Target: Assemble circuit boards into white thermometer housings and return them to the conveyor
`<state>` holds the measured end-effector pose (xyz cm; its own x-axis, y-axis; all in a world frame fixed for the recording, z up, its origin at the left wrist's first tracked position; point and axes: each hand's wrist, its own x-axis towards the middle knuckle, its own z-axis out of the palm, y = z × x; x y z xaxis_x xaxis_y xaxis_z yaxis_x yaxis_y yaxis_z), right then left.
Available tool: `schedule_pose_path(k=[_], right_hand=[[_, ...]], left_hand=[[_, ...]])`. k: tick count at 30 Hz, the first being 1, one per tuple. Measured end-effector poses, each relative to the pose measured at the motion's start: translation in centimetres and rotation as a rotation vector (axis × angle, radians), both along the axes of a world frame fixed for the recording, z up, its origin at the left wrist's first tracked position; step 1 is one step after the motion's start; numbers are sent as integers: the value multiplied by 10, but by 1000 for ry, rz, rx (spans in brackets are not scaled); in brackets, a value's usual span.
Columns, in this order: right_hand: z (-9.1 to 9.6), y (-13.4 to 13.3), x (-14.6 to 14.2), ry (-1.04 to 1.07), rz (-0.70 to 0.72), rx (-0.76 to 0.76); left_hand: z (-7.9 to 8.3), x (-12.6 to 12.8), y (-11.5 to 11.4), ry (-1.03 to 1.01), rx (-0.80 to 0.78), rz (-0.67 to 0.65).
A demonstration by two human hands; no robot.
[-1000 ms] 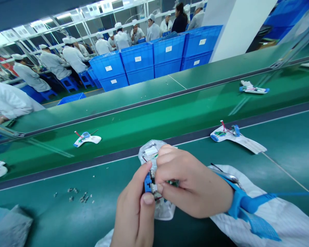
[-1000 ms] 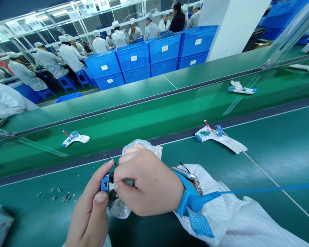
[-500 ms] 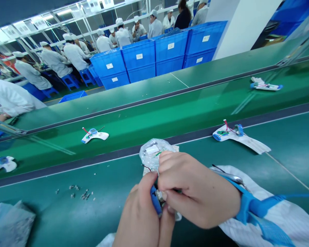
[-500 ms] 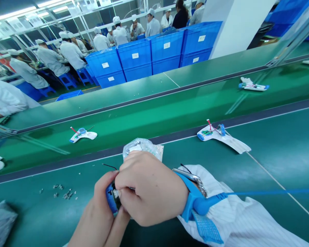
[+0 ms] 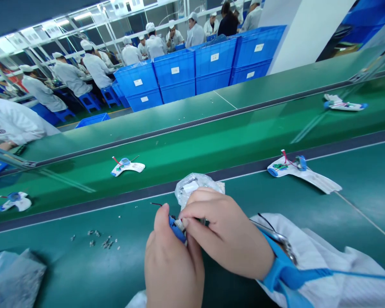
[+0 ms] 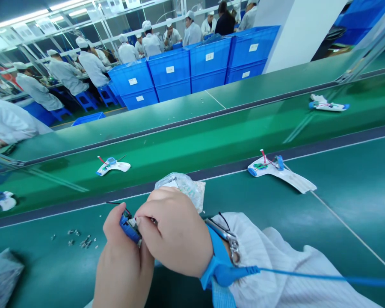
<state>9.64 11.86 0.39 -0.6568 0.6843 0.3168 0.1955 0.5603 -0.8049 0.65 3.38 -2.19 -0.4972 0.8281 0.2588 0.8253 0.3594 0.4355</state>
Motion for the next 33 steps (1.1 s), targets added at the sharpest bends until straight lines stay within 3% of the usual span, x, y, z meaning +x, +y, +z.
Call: schedule_pose_path(k=[6,17,22,25,28,31,33], right_hand=[[-6,-11,-2,-98,-114,213],[-6,-23,0,-152,-179,410],[-1,-14,3,-195,-97,413],[2,4,15,-166,88,271],[-2,43,19,-198,232,85],[-17,97,-9,-527,-6,44],[-33,129,-46,-650,-15,37]], left_hand=[[-3,-1,2,143,-21,-8],[-5,6,-3,308,25,-51],[2,-1,-1,63,-95,-116],[10,-6,-1,-227,-112,-140],[22,-12,-4,-436,-126,-98],[33,-23,-9,-487,-102,-6],[38,-32,-14,-495,-61,59]])
